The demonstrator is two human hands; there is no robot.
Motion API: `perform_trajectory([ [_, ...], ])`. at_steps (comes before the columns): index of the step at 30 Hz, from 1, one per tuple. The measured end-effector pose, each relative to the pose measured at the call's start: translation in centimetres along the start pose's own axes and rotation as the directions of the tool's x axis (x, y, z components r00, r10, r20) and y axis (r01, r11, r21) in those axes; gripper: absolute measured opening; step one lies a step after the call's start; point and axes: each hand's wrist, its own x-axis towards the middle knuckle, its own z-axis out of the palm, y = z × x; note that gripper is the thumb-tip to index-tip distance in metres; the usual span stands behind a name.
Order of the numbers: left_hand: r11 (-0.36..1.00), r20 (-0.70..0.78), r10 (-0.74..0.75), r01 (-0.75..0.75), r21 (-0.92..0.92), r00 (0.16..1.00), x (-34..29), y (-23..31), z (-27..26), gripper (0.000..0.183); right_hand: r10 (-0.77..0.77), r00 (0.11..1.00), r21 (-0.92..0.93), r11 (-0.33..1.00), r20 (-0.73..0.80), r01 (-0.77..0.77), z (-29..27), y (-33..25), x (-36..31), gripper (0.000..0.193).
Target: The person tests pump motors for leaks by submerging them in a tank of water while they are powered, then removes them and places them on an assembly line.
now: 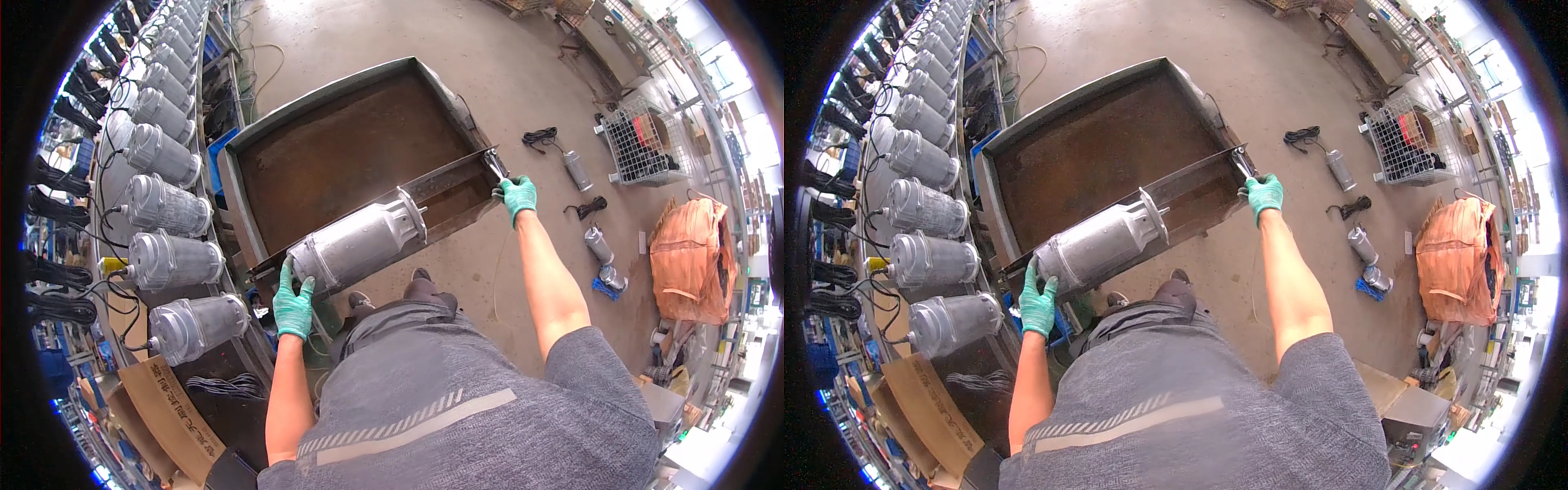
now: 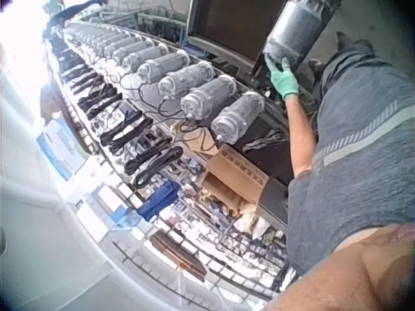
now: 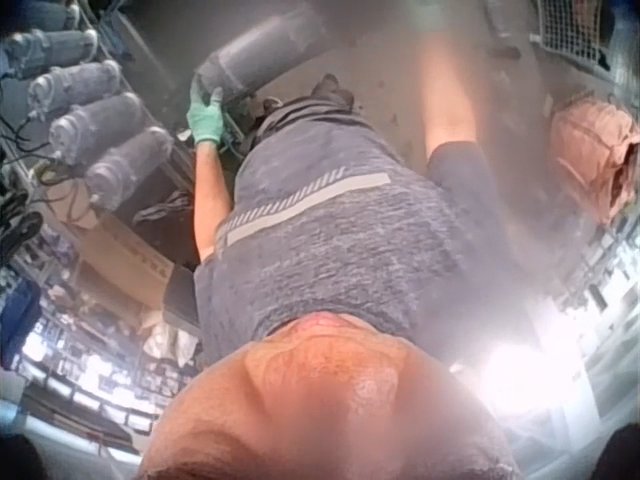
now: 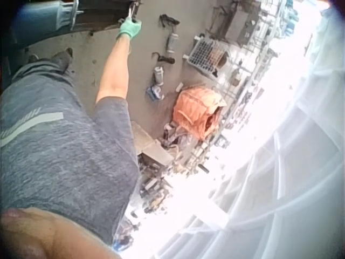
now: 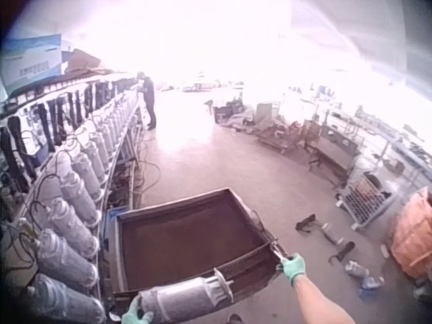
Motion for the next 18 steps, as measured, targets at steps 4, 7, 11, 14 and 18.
perform_trajectory([
  [4, 0.999, 0.008, -0.041, 0.041, 0.009, 0.999, -0.8, -0.2, 0.1, 0.077, 0.093, 0.992, -0.044, 0.994, -0.081, -0.097, 0.7, 2.3, 0.2, 0.020],
  [7, 0.988, -0.001, -0.113, 0.112, -0.108, 0.994, -1.5, 0.2, 0.3, 0.077, -0.037, 0.987, -0.499, 0.865, -0.157, -0.047, -0.4, 4.7, 1.4, 0.031],
  [11, 0.979, -0.055, -0.057, 0.045, -0.199, 0.997, -3.0, -0.6, -0.4, 0.077, -0.156, 0.987, -0.803, 0.593, -0.046, 0.056, -2.4, 1.8, -0.7, 0.039],
  [14, 0.945, -0.244, -0.291, 0.239, -0.222, 0.925, -6.6, -1.4, -4.9, 0.046, -0.395, 0.910, -0.850, 0.432, 0.122, 0.301, -0.6, -0.6, -3.4, 0.035],
  [18, 0.858, -0.754, -0.409, 0.498, -0.126, 0.514, -12.7, -13.9, -9.5, 0.037, -0.145, 0.856, -0.595, 0.662, 0.495, 0.456, 6.4, -5.9, -9.7, 0.050],
])
